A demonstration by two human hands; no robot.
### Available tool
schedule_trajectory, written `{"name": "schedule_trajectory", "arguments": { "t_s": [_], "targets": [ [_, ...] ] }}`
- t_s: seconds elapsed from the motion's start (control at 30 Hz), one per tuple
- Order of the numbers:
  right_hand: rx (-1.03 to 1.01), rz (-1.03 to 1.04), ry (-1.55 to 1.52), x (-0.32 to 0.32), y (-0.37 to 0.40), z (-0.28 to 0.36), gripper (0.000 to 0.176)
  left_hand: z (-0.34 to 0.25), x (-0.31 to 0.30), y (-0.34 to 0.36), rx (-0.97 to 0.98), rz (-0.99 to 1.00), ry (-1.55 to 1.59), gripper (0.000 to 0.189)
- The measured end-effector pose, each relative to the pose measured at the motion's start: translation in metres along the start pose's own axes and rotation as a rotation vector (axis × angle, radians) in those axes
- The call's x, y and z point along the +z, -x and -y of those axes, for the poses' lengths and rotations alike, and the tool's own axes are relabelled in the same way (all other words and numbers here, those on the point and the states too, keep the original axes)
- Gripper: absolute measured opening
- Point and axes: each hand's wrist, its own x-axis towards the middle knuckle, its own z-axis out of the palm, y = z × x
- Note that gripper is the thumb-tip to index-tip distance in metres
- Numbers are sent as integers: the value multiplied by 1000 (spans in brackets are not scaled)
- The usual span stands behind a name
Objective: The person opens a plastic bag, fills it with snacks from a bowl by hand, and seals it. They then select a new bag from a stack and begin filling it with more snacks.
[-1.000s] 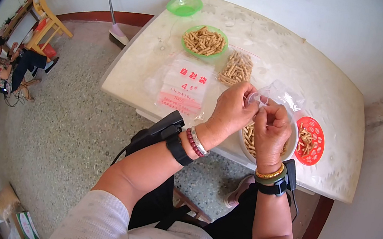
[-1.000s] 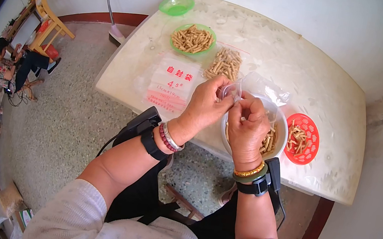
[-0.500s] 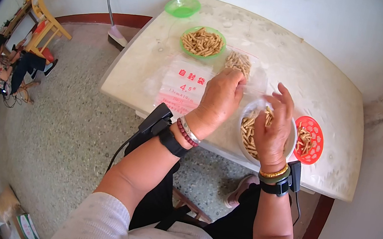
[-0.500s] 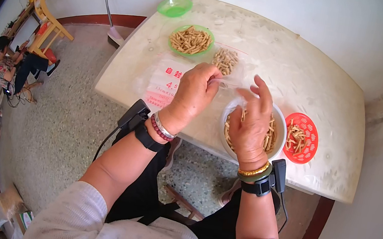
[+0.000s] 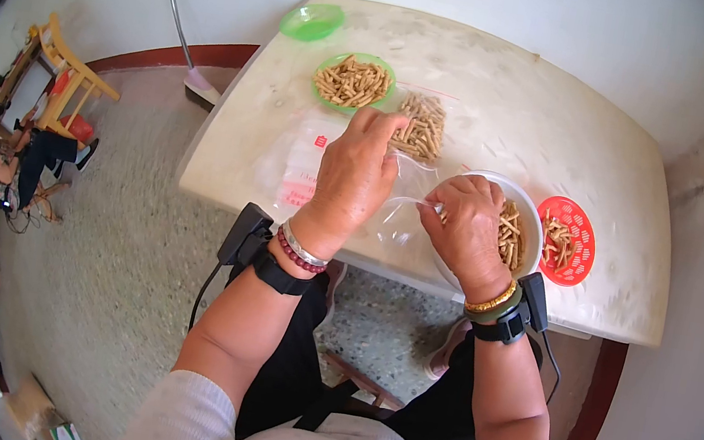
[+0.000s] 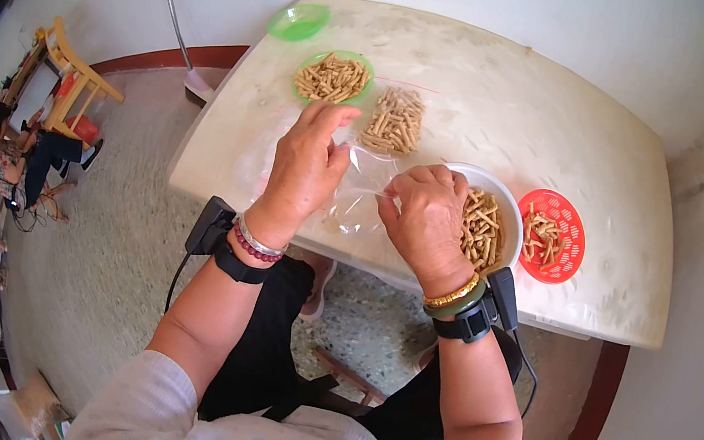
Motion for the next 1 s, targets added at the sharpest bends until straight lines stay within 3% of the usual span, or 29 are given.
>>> {"name": "schedule_trajectory", "arguments": {
  "t_s": [0.03,0.1,0.13,0.2,0.33,0.4,0.53,0.6,0.73,0.77,0.83,0.9,1.0],
  "targets": [
    [2,-6,0,1,0,-2,6,-3,-2,0,6,1,-1,36],
    [46,-34,-78,6,1,-9,7,-11,-8,0,358,-117,-34,35],
    [52,-42,-76,6,1,-11,7,-17,-11,3,366,-113,-32,35],
    [28,-73,-134,6,2,-12,7,-26,-17,9,571,108,-59,36],
    [28,-143,-180,-2,1,-15,7,-18,-13,12,414,238,-134,30],
    [62,-227,-250,-5,1,-17,8,-14,-13,12,423,257,-166,24],
    [75,-188,-205,-7,5,-14,13,-7,-2,15,504,217,-171,11],
    [-9,-175,-78,-10,6,-6,23,-7,1,14,518,251,-142,10],
    [-213,-252,-106,-24,4,11,37,-6,9,15,522,238,-67,7],
    [-212,-253,-106,-25,4,11,37,-6,8,15,524,239,-67,7],
    [-96,-36,-72,-25,7,9,32,-6,6,15,547,288,-108,4],
    [-51,-33,-32,-16,7,1,29,-7,5,15,599,257,-101,3],
    [-145,-66,-74,-15,7,-8,27,-9,3,13,668,230,-106,3]
  ]
}}
